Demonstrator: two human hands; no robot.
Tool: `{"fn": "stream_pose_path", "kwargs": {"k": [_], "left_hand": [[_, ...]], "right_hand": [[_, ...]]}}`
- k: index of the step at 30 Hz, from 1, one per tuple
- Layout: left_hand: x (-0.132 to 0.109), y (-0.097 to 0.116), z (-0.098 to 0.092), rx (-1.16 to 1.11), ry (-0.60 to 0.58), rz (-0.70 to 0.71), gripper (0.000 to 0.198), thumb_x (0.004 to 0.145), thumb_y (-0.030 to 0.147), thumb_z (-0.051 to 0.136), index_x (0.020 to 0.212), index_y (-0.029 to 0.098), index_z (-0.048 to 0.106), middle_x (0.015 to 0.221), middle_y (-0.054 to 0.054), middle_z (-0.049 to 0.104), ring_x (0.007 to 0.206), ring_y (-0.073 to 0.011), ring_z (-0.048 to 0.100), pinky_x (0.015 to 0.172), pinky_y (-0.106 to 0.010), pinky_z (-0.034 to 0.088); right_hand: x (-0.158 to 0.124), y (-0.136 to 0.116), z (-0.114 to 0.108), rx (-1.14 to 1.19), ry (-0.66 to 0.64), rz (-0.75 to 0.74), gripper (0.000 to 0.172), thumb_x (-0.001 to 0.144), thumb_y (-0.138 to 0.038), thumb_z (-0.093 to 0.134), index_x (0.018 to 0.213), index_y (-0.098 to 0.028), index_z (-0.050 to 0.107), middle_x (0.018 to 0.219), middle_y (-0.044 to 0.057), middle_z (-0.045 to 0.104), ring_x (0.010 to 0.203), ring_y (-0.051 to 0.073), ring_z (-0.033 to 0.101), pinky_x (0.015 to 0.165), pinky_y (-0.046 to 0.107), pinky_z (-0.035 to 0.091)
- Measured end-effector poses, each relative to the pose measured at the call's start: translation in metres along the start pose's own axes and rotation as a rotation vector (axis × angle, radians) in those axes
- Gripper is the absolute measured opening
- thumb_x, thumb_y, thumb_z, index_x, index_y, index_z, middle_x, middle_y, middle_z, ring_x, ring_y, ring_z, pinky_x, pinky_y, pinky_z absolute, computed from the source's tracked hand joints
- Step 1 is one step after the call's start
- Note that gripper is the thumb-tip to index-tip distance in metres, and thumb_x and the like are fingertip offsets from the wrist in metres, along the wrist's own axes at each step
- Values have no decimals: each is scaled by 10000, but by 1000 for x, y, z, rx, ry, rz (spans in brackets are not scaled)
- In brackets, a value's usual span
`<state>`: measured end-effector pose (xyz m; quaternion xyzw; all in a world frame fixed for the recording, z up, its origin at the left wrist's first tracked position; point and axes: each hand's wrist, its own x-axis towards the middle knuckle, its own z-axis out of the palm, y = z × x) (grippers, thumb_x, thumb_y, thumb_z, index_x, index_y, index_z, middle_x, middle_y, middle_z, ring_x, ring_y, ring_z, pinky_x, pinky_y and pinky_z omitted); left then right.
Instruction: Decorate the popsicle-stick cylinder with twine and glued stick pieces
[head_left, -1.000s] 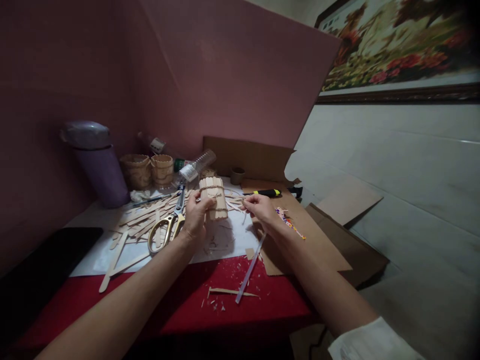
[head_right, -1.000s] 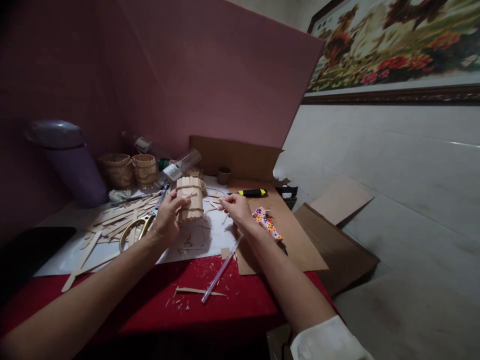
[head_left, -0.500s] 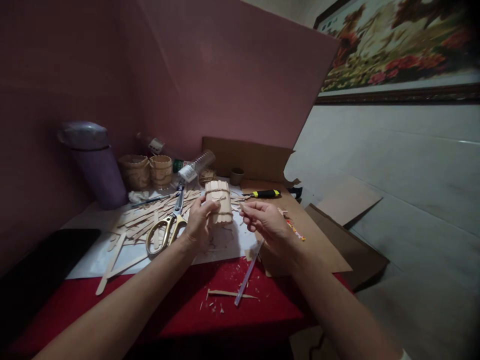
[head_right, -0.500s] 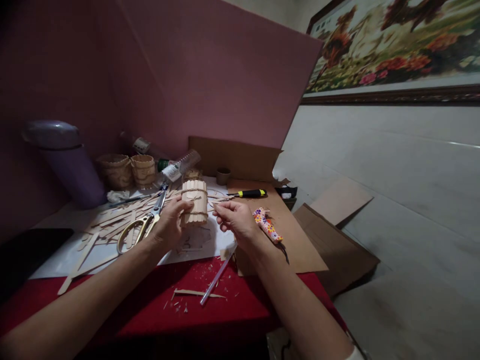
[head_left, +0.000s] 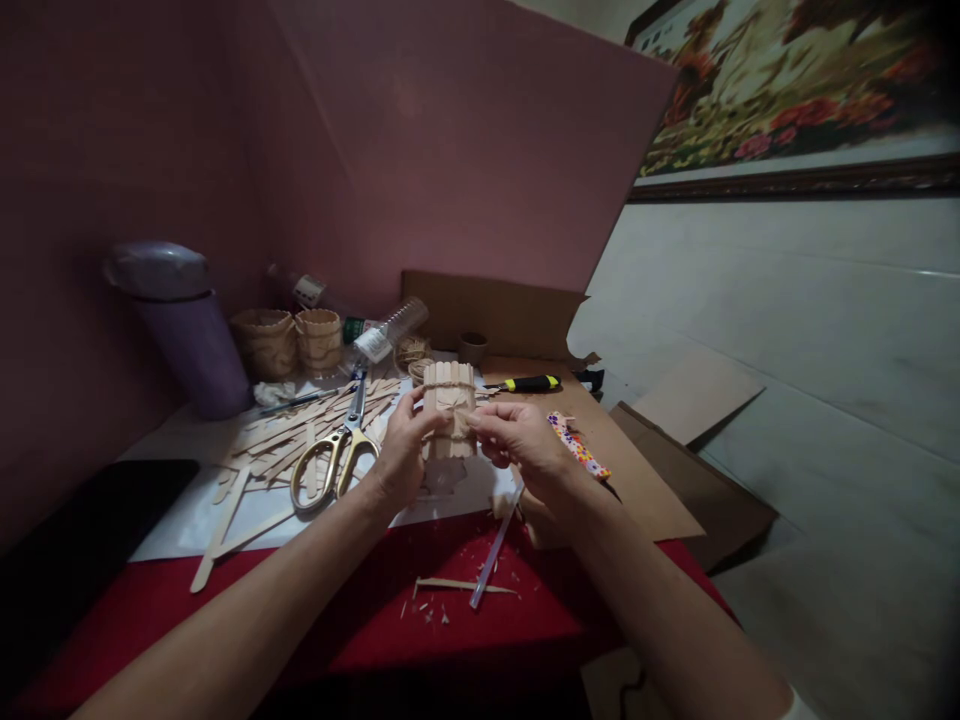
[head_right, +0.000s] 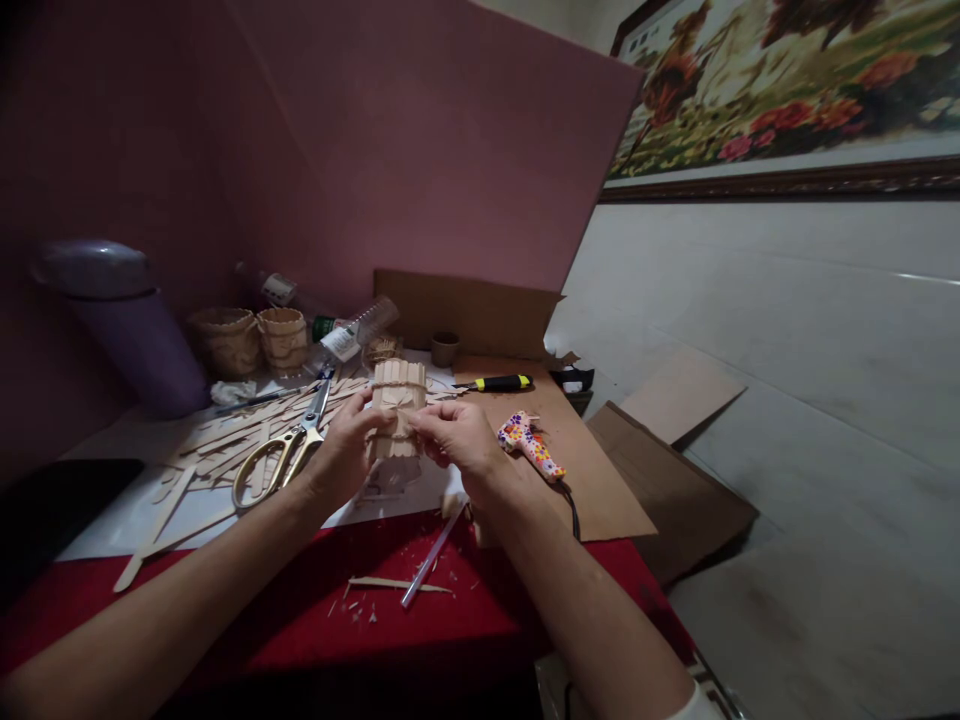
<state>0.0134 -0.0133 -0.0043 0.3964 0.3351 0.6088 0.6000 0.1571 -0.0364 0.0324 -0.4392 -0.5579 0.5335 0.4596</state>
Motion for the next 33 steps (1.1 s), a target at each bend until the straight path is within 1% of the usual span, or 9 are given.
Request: {"fn": "stream_pose_path", "kwargs": {"k": [2,5,9,16,23,29,33], "left_hand": [[-1,0,0,0,-6,0,528,598,224,654,1117,184,563,869,-46,660,747,-198,614,624,-307,496],[-1,0,0,0,-10,1,543,602,235,656,1136,184,566,895,-54,662,778,-210,620,639,-318,501],[-1,1,1,0,-13,7,556,601,230,650,1147,178,565,915,-63,662,795,-218,624,644,-323,507],[-3,4,2,12,-11,-25,572,587,224,643,1151,177,562,942,-57,626,822,-213,613,625,-306,512],[-5,5,2,24,-28,-21,555,601,235,643,1146,181,554,975,-63,624,790,-206,619,601,-304,519],[-6,4,3,32,-67,-12,561,611,248,647,1157,175,543,919,-57,643,705,-196,611,555,-311,514],[-6,5,3,24,-75,-9,566,616,257,657,1163,174,539,906,-47,643,674,-176,599,571,-305,509]], "right_hand": [[0,0,0,-4,-16,-4,294,699,-376,713,547,-184,550,489,-61,435,443,58,307,453,244,180],[0,0,1,14,-5,8,304,692,-369,714,533,-187,528,495,-54,446,445,59,311,457,245,183],[1,0,1,29,3,31,285,683,-359,720,547,-184,542,498,-51,456,441,58,335,454,241,184],[2,3,0,15,23,38,315,663,-406,731,560,-179,538,482,-62,467,404,47,339,420,230,177],[-1,2,2,38,44,27,252,678,-319,699,558,-178,528,496,-68,459,419,44,359,418,220,207],[-3,3,3,23,57,25,264,697,-326,697,567,-174,525,505,-70,474,418,40,373,408,206,220],[-4,2,3,4,64,28,247,707,-318,683,577,-168,536,508,-64,491,410,38,386,398,191,228]]}}
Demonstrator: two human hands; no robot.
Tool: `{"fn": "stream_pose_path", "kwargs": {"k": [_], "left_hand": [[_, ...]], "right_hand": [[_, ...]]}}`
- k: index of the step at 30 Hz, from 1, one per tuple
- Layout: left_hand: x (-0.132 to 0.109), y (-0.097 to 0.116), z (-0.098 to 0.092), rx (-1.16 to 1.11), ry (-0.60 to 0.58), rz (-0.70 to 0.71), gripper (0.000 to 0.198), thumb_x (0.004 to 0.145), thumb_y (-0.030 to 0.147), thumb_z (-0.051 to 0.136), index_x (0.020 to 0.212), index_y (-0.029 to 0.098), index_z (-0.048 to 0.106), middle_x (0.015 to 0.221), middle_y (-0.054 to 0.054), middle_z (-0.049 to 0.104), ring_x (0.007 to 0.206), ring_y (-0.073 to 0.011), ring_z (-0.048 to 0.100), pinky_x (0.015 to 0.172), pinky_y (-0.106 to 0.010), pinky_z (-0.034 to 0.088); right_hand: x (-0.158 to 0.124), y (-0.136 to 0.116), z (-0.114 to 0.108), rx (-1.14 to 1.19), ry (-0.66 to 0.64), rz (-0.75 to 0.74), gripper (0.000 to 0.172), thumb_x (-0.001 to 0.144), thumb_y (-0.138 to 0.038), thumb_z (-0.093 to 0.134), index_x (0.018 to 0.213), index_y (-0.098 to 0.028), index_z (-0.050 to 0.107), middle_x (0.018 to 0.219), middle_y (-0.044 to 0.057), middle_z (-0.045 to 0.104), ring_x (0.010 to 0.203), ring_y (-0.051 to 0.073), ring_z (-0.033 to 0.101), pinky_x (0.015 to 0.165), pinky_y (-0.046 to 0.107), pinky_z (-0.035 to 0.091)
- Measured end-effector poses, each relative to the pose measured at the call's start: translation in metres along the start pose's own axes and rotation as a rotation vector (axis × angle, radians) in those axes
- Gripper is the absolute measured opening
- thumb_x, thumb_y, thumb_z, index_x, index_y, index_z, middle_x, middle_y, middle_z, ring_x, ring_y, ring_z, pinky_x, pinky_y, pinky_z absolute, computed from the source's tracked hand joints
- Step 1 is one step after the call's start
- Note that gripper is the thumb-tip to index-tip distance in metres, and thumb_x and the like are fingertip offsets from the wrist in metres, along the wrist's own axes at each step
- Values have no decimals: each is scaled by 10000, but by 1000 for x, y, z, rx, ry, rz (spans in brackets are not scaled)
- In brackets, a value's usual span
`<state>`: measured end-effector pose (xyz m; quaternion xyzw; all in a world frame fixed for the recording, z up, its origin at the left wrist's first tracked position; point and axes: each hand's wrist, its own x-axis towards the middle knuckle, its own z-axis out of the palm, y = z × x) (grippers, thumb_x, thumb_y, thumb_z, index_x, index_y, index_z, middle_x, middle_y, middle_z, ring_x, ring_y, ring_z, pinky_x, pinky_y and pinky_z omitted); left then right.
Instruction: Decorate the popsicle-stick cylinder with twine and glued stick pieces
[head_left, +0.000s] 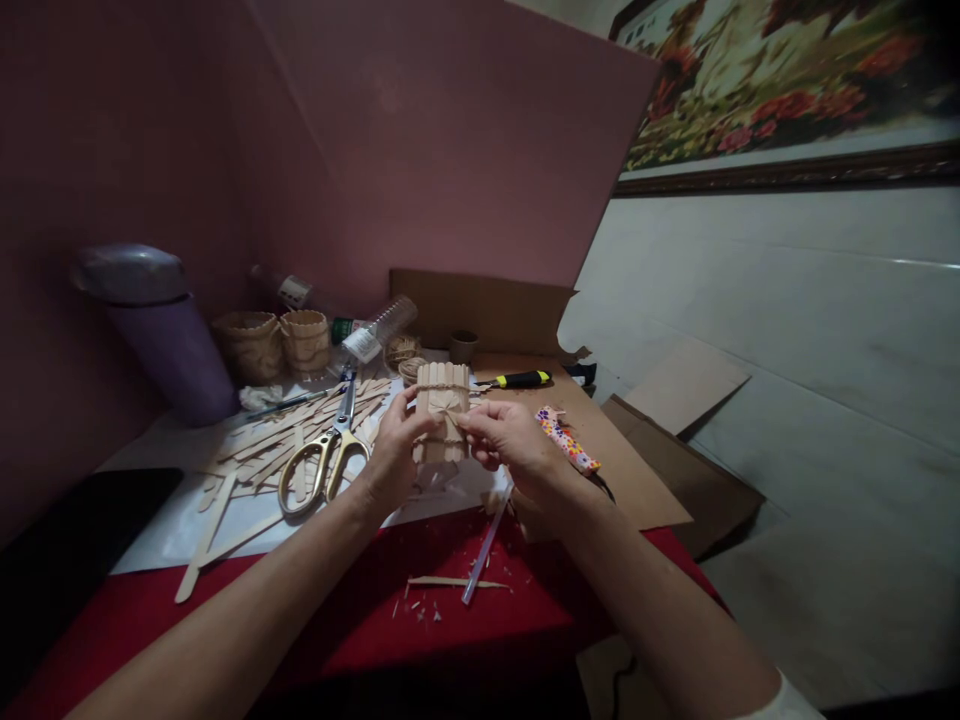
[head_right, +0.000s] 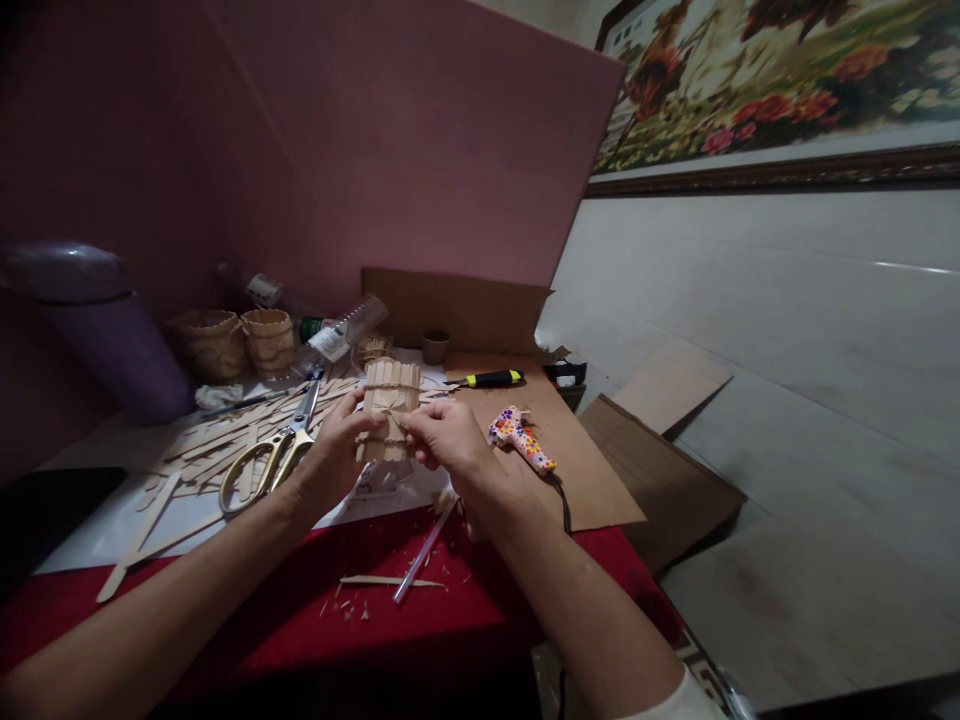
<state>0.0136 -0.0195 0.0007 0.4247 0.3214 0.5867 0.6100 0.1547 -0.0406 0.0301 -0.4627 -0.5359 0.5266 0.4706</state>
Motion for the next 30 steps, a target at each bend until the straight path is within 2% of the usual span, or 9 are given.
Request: {"fn": "stream_pose_path", "kwargs": {"k": [7,13,16,18,20,23,25,27,30], "left_hand": [[2,-2,0,28,5,26,609,607,300,714,1170,166,525,899,-56,636,711,-190,605,598,-316,515],[0,0,0,21,6,13,583,617,289,698,1164,178,531,938,-56,633,729,-195,610,584,-313,514],[-1,1,1,11,9,-1,548,628,276,678,1151,187,541,918,-46,632,730,-192,607,581,-307,513],[-2,3,1,6,18,-27,530,629,258,660,1143,192,547,898,-43,637,736,-194,608,577,-297,507],[-3,4,2,4,34,-58,511,629,243,638,1130,198,551,885,-42,644,750,-200,613,575,-289,501],[-3,6,4,-5,46,-72,493,628,220,613,1117,203,554,879,-37,655,767,-203,618,587,-284,500],[-3,6,4,-21,32,-62,492,630,205,606,1120,204,554,881,-32,661,769,-197,621,603,-282,500],[-3,5,3,-26,20,-52,488,636,206,605,1121,202,557,882,-30,668,754,-191,622,606,-282,497],[-2,3,2,-21,25,-49,492,631,223,611,1120,198,565,880,-33,677,732,-197,624,591,-288,488]], "right_hand": [[-1,-1,2,14,22,29,326,687,-404,744,594,-171,536,474,-73,480,391,38,387,381,178,231],[0,0,2,40,32,17,333,650,-391,758,568,-170,522,471,-71,488,374,34,387,361,169,249],[2,3,1,55,27,38,316,680,-413,730,617,-178,529,502,-63,517,369,46,409,349,176,246],[3,5,0,42,72,5,294,732,-427,686,662,-189,529,518,-63,519,368,55,403,348,186,252],[1,9,0,-36,173,-156,247,784,-402,650,705,-193,546,549,-56,528,414,71,432,391,200,316],[-8,13,-1,-364,300,-555,130,863,-291,578,857,-185,653,735,9,614,633,118,553,594,254,458],[-14,16,-2,-654,317,-758,220,887,-211,521,1009,-187,703,886,57,631,779,156,585,712,303,483],[-18,19,-4,-891,309,-864,314,897,-171,493,1129,-188,703,935,79,609,823,176,583,725,322,486],[-20,23,-6,-1125,307,-930,352,931,-176,472,1217,-196,676,915,80,582,826,183,565,671,303,477]]}}
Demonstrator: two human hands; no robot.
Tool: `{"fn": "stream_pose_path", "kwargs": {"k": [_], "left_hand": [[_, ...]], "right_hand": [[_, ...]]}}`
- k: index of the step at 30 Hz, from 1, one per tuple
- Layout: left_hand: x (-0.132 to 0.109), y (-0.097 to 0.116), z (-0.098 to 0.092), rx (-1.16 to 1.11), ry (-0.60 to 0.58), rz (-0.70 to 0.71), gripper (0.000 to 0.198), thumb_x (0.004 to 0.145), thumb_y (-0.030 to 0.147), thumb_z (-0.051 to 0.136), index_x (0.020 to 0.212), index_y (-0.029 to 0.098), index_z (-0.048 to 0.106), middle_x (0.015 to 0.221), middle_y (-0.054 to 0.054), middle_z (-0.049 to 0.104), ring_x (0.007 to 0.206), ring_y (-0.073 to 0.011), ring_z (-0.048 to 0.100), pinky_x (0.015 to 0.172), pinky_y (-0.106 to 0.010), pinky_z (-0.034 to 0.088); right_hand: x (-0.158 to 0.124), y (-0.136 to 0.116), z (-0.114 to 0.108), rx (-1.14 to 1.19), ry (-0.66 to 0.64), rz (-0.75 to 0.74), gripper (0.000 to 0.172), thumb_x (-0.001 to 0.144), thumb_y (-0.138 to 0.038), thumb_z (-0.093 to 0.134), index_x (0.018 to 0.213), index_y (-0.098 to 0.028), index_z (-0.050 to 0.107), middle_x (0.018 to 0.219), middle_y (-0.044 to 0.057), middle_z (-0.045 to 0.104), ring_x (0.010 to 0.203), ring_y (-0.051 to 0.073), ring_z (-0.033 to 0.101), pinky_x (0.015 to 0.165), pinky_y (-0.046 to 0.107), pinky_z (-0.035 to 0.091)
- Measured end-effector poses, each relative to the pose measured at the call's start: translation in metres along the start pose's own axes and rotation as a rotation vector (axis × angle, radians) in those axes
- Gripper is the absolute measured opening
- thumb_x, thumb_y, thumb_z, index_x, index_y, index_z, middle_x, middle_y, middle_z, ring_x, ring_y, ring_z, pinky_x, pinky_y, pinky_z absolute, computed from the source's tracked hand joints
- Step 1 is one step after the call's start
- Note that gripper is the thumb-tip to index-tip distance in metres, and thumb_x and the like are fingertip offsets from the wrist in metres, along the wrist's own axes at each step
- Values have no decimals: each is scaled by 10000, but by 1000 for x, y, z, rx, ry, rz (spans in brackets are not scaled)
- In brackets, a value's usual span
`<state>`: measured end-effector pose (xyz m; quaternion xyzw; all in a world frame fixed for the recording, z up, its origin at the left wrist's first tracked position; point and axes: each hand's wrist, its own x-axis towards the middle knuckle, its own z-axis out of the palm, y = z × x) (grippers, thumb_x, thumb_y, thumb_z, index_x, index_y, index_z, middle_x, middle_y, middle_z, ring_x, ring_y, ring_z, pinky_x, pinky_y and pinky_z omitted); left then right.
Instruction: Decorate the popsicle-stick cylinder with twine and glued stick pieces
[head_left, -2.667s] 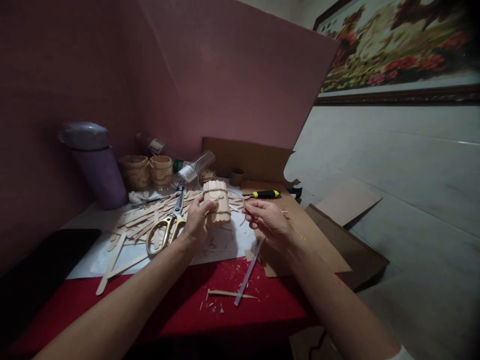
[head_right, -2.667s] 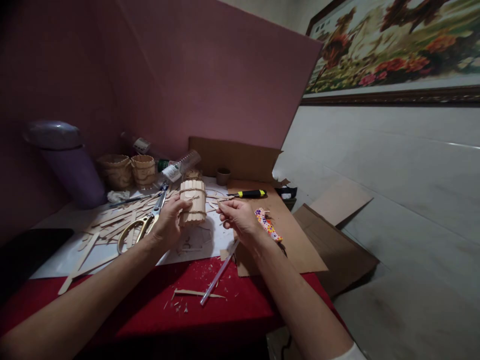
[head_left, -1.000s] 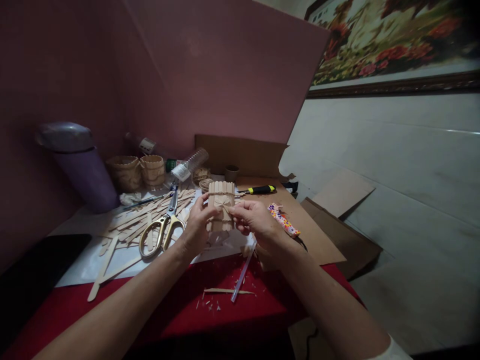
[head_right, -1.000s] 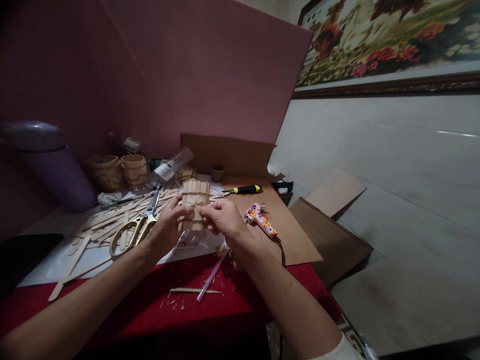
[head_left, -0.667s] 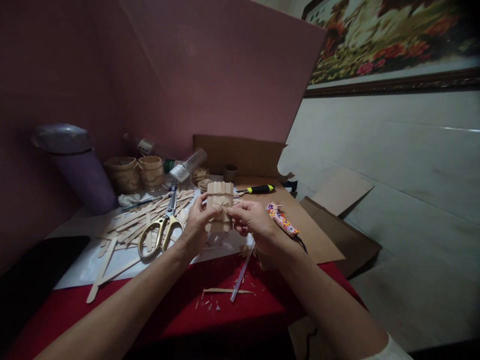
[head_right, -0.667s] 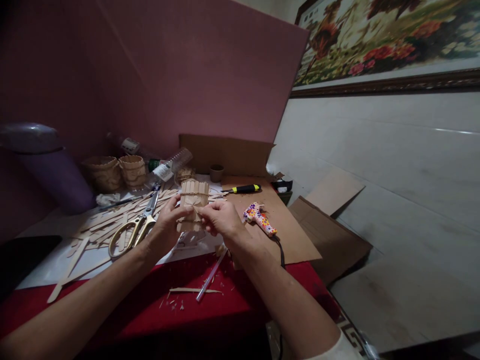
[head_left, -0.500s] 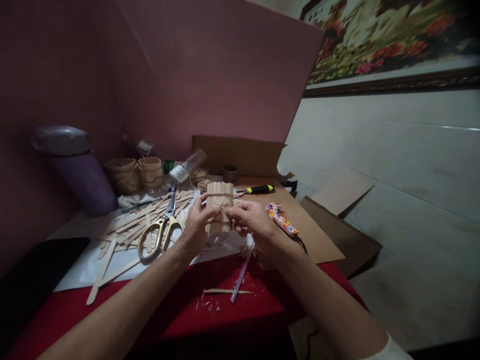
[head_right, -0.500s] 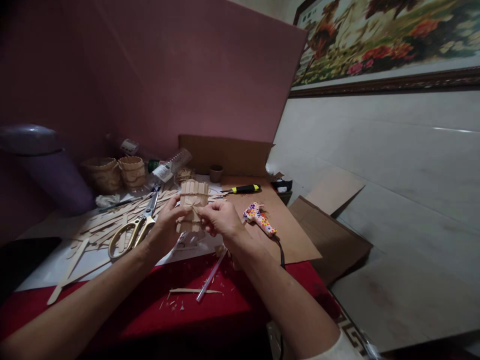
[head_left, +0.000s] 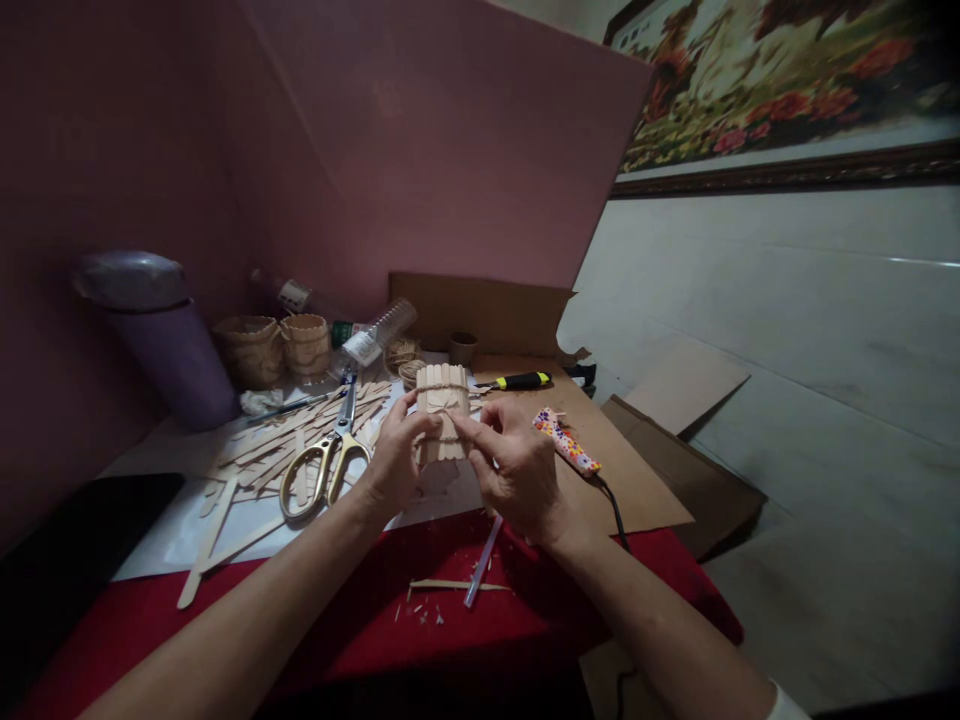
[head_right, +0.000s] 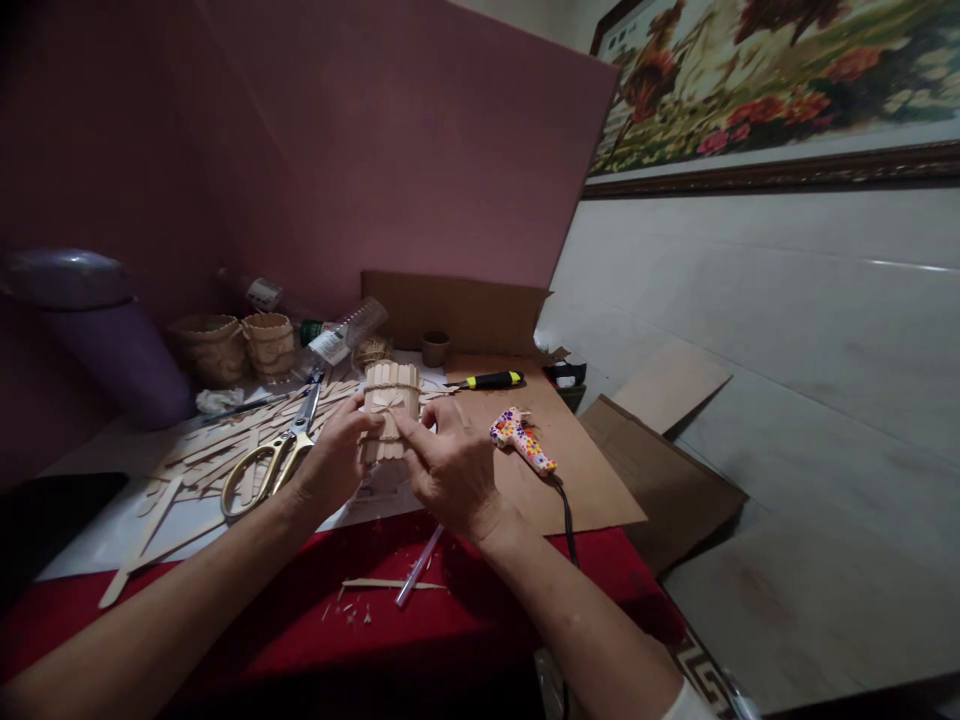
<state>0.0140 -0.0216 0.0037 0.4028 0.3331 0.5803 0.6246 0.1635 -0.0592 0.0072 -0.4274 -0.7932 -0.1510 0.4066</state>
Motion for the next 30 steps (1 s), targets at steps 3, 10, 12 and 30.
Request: {"fn": "stream_pose_path", "kwargs": {"k": [3,10,12,30], "left_hand": [[1,-2,-1,-13,-15,9,506,620,222,618,1124,199,570,903,-38,682,765,-211,632,596,-293,486],[2,-3,-2,10,-6,39,488,625,206,616,1112,200,576,898,-40,667,762,-207,618,580,-279,470],[1,-3,-2,19,2,36,500,618,211,627,1115,198,572,910,-46,667,766,-212,621,576,-282,470],[2,-8,-2,42,5,148,500,620,173,651,1116,194,586,929,-41,670,821,-201,614,707,-304,472]], "right_hand": [[-1,2,2,-129,-8,-70,353,953,-192,450,1234,-191,663,891,79,573,826,188,534,645,293,462],[0,2,3,-294,-4,-159,333,940,-182,485,1223,-163,661,882,93,581,826,199,509,634,292,427],[0,1,2,-324,-17,-160,327,934,-181,499,1220,-169,659,893,93,587,818,197,500,626,290,419],[0,-3,4,-392,-14,-203,291,962,-179,462,1167,-125,661,881,114,646,828,228,524,594,339,420]]}}
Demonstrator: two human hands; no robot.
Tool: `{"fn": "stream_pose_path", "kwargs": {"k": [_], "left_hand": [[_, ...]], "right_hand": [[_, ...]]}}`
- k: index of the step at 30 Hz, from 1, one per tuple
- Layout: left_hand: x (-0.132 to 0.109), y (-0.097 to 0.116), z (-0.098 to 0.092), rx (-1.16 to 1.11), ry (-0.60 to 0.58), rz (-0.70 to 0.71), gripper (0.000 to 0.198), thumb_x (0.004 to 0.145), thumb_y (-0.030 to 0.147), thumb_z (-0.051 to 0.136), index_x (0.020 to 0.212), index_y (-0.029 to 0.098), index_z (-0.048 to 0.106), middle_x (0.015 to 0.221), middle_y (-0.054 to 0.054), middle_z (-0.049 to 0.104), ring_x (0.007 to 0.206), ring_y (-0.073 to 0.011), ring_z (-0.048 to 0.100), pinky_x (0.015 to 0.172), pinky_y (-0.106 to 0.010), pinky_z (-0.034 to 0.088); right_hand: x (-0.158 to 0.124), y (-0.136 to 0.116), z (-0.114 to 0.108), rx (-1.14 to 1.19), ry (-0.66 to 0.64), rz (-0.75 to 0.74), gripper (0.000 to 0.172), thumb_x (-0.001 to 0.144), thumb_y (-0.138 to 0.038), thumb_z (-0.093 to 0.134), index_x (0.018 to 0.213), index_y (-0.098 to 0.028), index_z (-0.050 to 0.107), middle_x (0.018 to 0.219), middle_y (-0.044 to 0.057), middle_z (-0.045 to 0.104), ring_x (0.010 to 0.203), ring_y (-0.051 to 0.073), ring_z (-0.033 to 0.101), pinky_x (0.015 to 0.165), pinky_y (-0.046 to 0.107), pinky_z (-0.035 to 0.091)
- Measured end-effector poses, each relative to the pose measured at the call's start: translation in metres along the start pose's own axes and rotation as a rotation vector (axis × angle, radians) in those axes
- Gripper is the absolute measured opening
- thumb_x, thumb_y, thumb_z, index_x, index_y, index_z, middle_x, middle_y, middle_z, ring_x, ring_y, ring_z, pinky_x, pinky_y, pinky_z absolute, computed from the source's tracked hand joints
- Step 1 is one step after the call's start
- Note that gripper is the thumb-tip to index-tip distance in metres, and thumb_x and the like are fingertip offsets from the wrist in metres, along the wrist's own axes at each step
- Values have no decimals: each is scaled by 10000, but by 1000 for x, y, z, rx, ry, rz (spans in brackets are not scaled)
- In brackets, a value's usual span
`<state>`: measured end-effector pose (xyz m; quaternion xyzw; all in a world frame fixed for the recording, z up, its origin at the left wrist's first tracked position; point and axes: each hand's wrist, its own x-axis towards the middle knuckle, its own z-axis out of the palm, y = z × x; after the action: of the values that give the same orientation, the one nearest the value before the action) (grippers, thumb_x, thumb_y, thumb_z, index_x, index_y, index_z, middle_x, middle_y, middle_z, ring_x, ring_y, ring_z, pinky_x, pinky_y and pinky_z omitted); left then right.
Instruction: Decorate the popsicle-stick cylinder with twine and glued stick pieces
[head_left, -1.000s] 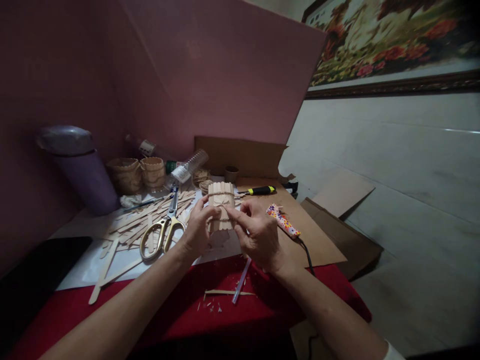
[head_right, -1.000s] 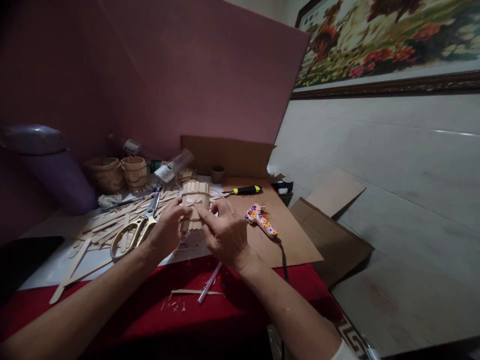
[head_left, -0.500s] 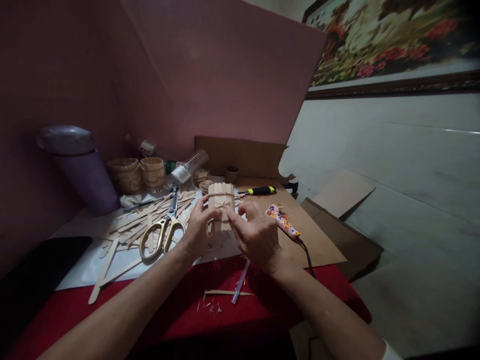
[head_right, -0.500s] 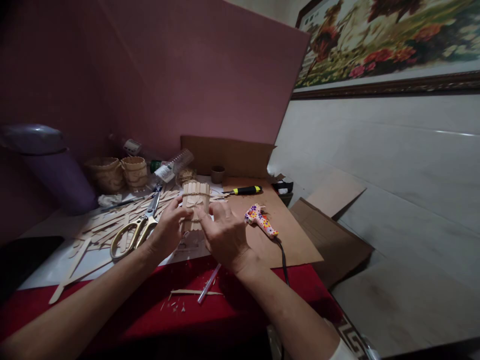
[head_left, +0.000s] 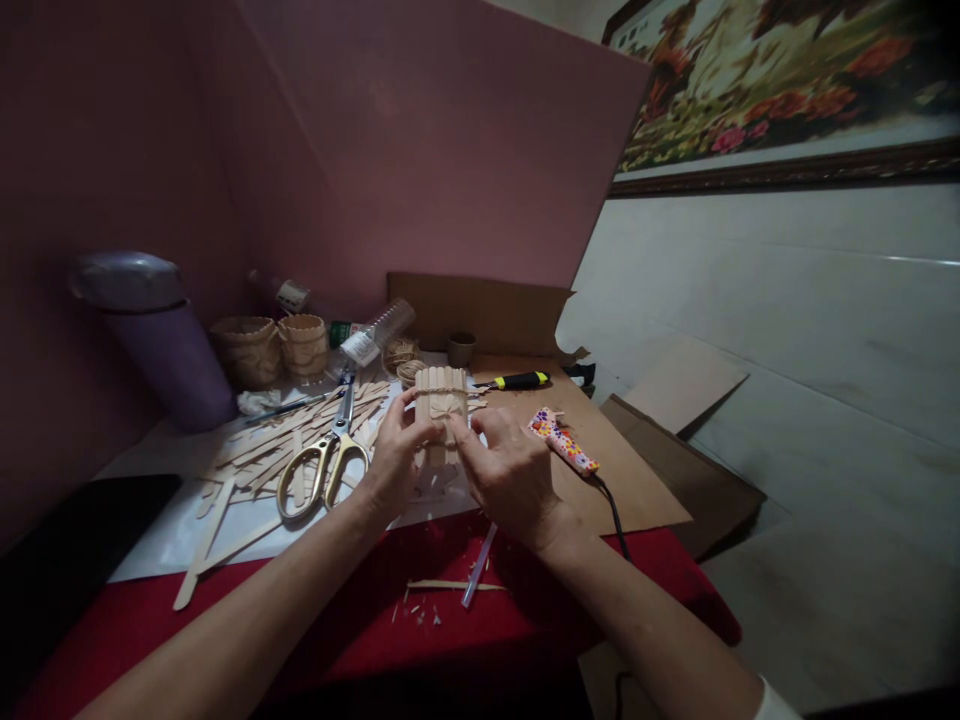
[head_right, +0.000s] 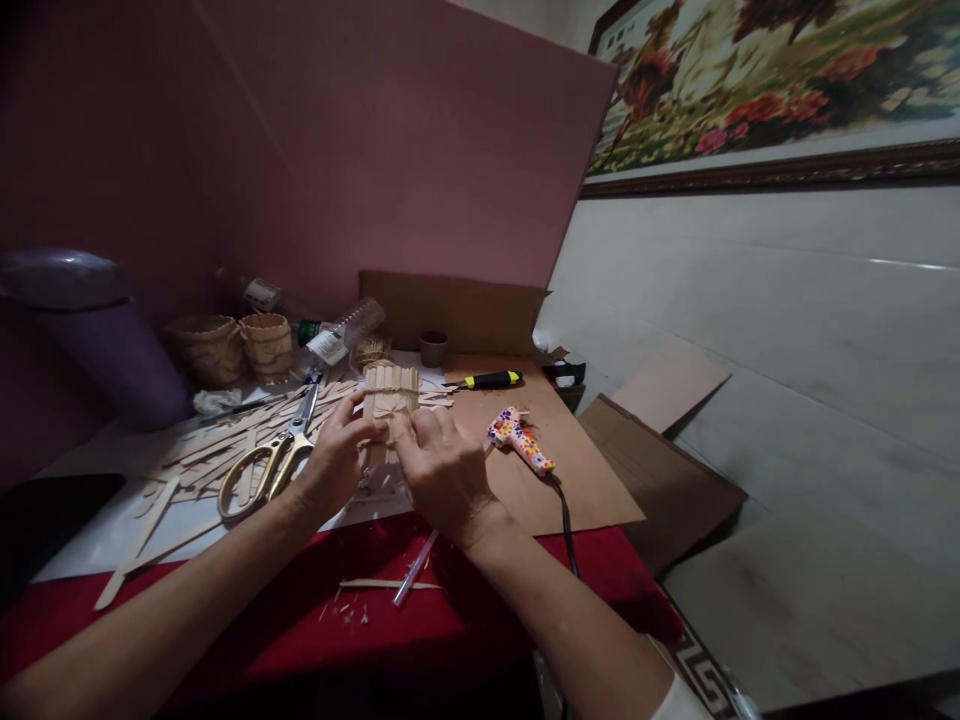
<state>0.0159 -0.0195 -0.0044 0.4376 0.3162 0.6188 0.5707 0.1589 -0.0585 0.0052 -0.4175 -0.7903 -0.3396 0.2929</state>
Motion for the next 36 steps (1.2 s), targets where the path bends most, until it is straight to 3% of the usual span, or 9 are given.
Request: {"fn": "stream_pose_path", "kwargs": {"k": [25,31,36], "left_hand": [[-2,-1,1,4,-2,10,530,610,174,677,1128,202,572,957,-45,681,888,-219,623,727,-302,481],[1,1,0,-29,3,-58,505,639,188,654,1135,209,562,930,-30,657,777,-191,615,638,-293,491],[-2,7,4,-72,-7,-120,504,647,203,638,1143,201,549,876,-33,666,770,-202,631,634,-302,500]], "right_hand": [[0,-4,1,-6,-19,0,275,949,-153,464,1131,-105,664,916,118,669,835,226,537,612,333,430],[0,-1,-3,184,44,111,340,945,-176,453,1219,-114,643,924,104,656,882,221,572,691,328,480],[-2,-2,-6,271,130,234,368,933,-132,404,1184,-117,672,957,110,640,898,211,584,748,328,495]]}}
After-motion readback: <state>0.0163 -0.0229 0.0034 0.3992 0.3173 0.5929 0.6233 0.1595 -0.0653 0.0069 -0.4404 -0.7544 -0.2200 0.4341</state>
